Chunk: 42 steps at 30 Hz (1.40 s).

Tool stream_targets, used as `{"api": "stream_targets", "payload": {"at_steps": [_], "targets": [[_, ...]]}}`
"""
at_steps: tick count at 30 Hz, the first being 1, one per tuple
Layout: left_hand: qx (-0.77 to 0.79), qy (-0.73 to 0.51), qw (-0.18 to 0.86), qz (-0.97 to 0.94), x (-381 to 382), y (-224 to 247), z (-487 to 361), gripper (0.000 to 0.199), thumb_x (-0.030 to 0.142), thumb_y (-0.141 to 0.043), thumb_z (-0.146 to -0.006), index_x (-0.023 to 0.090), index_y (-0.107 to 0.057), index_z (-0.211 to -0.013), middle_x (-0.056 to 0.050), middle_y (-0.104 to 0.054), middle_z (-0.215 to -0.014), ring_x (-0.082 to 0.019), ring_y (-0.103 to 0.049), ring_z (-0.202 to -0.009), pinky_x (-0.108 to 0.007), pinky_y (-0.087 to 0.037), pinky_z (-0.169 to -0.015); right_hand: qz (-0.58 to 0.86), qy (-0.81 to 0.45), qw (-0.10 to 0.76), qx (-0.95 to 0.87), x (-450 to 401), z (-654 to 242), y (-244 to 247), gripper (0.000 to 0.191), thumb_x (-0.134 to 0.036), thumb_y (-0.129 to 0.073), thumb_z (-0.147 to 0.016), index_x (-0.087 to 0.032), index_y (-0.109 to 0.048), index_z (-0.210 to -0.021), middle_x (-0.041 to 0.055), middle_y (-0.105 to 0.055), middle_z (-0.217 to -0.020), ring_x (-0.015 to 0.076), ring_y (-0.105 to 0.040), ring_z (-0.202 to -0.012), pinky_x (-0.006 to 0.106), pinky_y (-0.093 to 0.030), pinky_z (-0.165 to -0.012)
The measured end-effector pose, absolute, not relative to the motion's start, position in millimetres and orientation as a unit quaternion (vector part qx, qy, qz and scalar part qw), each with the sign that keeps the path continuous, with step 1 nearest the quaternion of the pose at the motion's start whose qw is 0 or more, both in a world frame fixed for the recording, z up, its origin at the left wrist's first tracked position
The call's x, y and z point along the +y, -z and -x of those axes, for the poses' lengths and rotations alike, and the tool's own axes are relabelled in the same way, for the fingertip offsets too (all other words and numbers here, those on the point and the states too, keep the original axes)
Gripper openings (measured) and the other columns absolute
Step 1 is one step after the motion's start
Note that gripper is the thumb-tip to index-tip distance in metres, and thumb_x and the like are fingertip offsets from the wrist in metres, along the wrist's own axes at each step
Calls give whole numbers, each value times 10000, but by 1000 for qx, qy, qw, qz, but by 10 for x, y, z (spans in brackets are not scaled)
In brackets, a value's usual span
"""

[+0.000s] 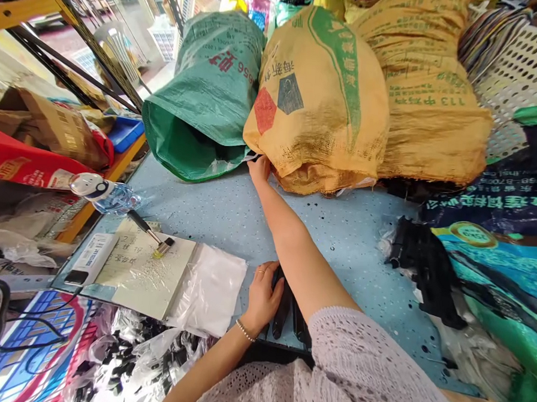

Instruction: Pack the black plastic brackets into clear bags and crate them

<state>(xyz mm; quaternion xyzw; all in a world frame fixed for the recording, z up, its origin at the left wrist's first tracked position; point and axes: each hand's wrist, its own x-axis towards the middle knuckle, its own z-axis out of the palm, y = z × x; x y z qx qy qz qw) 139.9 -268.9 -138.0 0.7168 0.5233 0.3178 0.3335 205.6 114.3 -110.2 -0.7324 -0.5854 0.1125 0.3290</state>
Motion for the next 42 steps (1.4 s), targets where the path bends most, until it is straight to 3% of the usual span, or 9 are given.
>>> {"api": "stream_targets", "payload": {"at_steps": [5, 9, 15, 21, 28, 33, 38, 42], "targets": [[522, -321, 338, -715, -2684, 1370, -1400, 451, 130, -559, -940, 221, -553, -1382, -115, -665, -1281, -273, -610, -1187, -473, -558, -1027, 766, -118, 361, -518, 1077, -1976, 1149, 785, -373, -681, -908, 98, -360, -1446, 416, -420, -1498, 392, -414, -1454, 467, -319, -1187], [519, -312, 350, -714, -2669, 1369, -1411, 458, 135, -560, -938, 218, -548, -1388, -110, -663, -1295, -271, -607, -1199, -466, -557, -1038, 759, -156, 333, -538, 1122, -1986, 1106, 834, -381, -779, -826, 27, -414, -1455, 355, -483, -1474, 416, -473, -1402, 488, -400, -1125], [525, -314, 348, -711, -2645, 1376, -1417, 420, 150, -587, -928, 235, -582, -1339, -102, -681, -1263, -269, -629, -1175, -465, -570, -1019, 763, -165, 308, -543, 1141, -1823, 1085, 658, -173, -696, -835, 28, -449, -1411, 344, -503, -1430, 396, -531, -1341, 468, -420, -1109], [525, -309, 337, -718, -2629, 1364, -1421, 435, 153, -568, -936, 221, -579, -1365, -104, -676, -1288, -272, -628, -1217, -471, -557, -1053, 729, -190, 323, -573, 556, -1982, 1159, 819, -111, -698, -749, -105, -354, -1493, 258, -461, -1440, 359, -541, -1316, 471, -441, -1093], [528, -305, 339, -716, -2618, 1374, -1414, 409, 169, -568, -946, 200, -584, -1353, -119, -661, -1305, -283, -604, -1244, -469, -530, -1073, 556, -267, 344, -708, -706, -2095, 1135, 600, -81, -750, -686, -197, -509, -1223, 197, -252, -1551, 328, -293, -1531, 474, -377, -1178], [525, -342, 380, -680, -2603, 1421, -1398, 330, 208, -563, -947, 175, -610, -1272, -138, -667, -1245, -282, -615, -1213, -498, -499, -1083, 470, -347, 294, -756, -1173, -2029, 1003, 467, -132, -738, -781, -196, -555, -1206, 182, -283, -1580, 289, -340, -1516, 453, -383, -1172], [511, -460, 512, -515, -2581, 1338, -1177, 428, 395, -628, -939, 161, -584, -1295, -154, -645, -1290, -250, -630, -1211, -468, -486, -1082, 498, -358, 389, -687, -1331, -2196, 755, 307, -230, -644, -902, -210, -573, -1200, 154, -489, -1491, 268, -411, -1474, 447, -432, -1136], [427, -566, 611, -352, -2469, 955, -902, 593, 663, -618, -890, 223, -583, -1286, -113, -672, -1253, -226, -659, -1168, -397, -531, -997, 429, -334, 410, -733, -2020, -2329, 481, 350, -278, -639, -936, -255, -576, -1279, 113, -425, -1607, 288, -408, -1495, 505, -406, -1183]]}}
